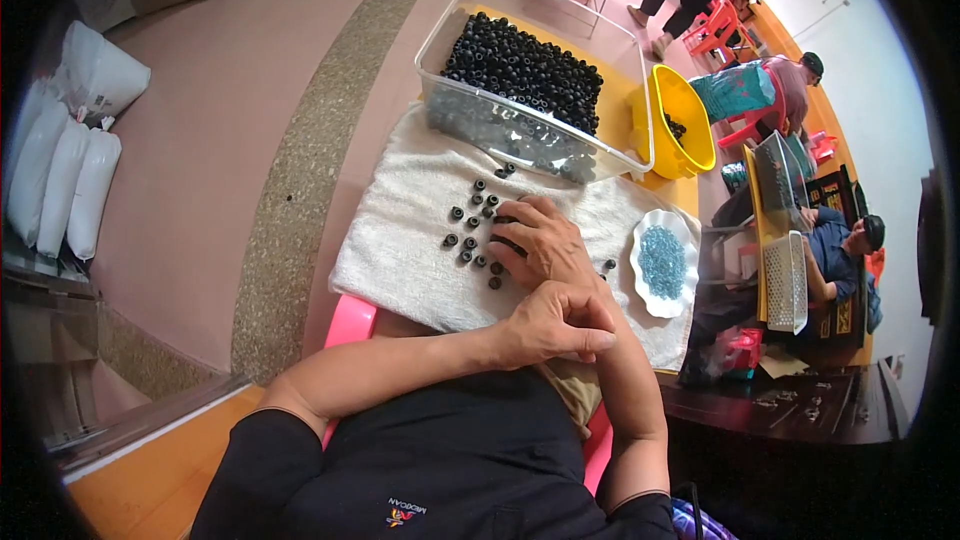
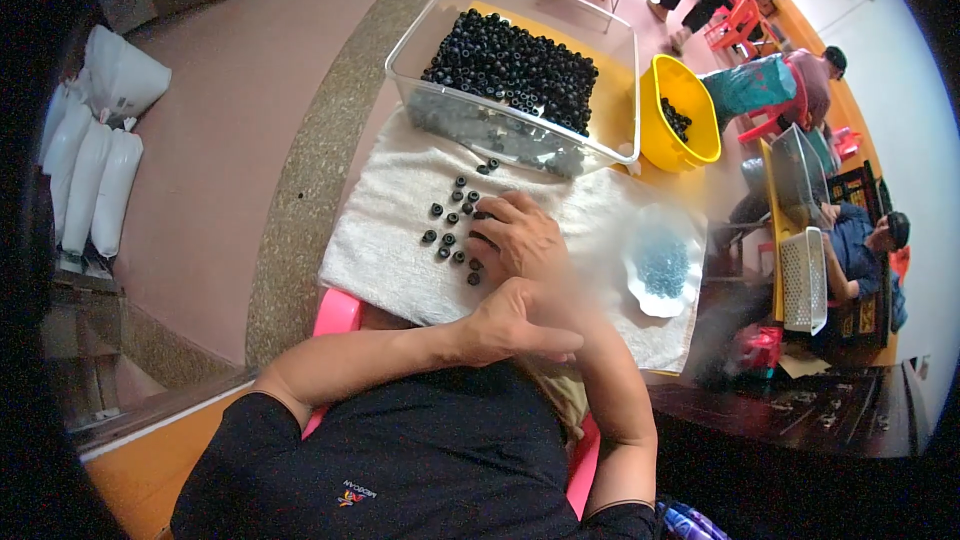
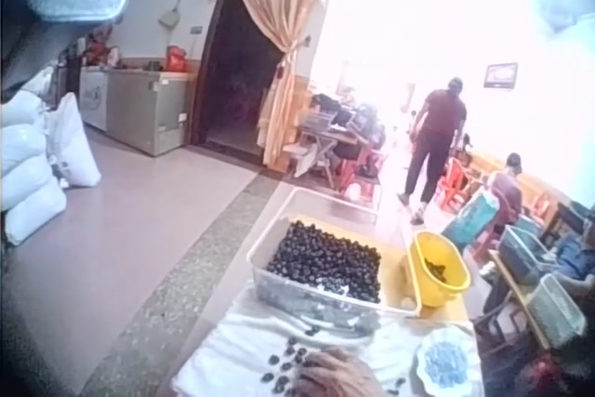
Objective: Inspecting and sorting small black beads from a container onto a workspace.
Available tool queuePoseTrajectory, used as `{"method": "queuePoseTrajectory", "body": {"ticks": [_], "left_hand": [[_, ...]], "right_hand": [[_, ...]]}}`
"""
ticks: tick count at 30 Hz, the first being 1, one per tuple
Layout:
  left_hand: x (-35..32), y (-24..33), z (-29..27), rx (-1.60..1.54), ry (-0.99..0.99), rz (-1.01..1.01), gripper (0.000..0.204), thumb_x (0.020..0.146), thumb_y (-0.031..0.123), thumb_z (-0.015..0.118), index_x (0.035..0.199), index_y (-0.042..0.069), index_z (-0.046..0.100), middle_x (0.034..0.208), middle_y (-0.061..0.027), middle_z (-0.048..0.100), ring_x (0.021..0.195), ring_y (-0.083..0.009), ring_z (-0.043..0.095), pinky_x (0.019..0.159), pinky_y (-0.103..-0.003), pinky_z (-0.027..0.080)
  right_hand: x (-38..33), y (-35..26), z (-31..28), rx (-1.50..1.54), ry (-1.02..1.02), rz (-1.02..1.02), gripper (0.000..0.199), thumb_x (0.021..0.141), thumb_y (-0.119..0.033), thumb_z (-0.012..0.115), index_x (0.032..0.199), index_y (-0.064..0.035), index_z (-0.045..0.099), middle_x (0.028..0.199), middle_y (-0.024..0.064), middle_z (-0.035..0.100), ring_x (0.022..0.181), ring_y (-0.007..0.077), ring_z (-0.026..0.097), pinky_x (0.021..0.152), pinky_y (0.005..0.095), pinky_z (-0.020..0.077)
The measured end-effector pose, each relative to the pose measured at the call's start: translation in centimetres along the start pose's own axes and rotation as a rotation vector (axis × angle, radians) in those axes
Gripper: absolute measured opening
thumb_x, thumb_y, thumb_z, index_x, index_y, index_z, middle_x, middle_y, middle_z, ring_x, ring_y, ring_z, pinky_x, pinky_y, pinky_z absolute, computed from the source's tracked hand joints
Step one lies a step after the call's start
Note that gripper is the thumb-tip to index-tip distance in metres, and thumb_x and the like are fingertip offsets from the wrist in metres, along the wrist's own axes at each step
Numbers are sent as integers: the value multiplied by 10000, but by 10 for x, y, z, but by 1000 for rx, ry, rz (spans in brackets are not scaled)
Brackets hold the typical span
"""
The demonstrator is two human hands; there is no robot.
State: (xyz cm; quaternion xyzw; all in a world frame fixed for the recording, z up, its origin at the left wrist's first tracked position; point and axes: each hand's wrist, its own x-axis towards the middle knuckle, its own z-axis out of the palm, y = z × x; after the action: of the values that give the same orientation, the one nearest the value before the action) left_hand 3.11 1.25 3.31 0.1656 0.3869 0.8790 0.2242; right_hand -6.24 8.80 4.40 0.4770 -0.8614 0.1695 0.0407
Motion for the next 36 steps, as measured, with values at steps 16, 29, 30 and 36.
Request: {"method": "queuePoseTrajectory", "body": {"ticks": [16,29,30,36], "left_hand": [[-2,7,1,11,-6,-3,151,880,119,726,962,17,650,845,-34,668,718,-84,634,653,-231,536],[-3,21,0,-9,-9,50,148,867,99,731,952,12,646,828,-29,659,707,-92,628,645,-245,524],[-4,25,2,-13,-17,16,149,867,98,731,949,9,645,824,-31,659,705,-94,627,645,-245,523],[-5,34,0,-76,-15,-62,129,871,84,722,937,7,644,809,-26,652,701,-95,621,646,-248,519]], "right_hand": [[2,18,-15,107,87,20,219,777,-84,707,996,-78,701,1095,59,677,1006,261,624,839,361,534],[32,11,-32,127,18,-8,211,822,-17,673,1029,-48,702,1128,114,671,995,289,645,878,371,521],[32,8,-47,118,20,-6,211,822,-17,673,1029,-48,702,1128,114,671,995,289,645,878,371,521],[38,4,-121,397,185,79,178,835,77,646,1002,26,683,1013,134,691,926,184,664,807,284,521]]}}
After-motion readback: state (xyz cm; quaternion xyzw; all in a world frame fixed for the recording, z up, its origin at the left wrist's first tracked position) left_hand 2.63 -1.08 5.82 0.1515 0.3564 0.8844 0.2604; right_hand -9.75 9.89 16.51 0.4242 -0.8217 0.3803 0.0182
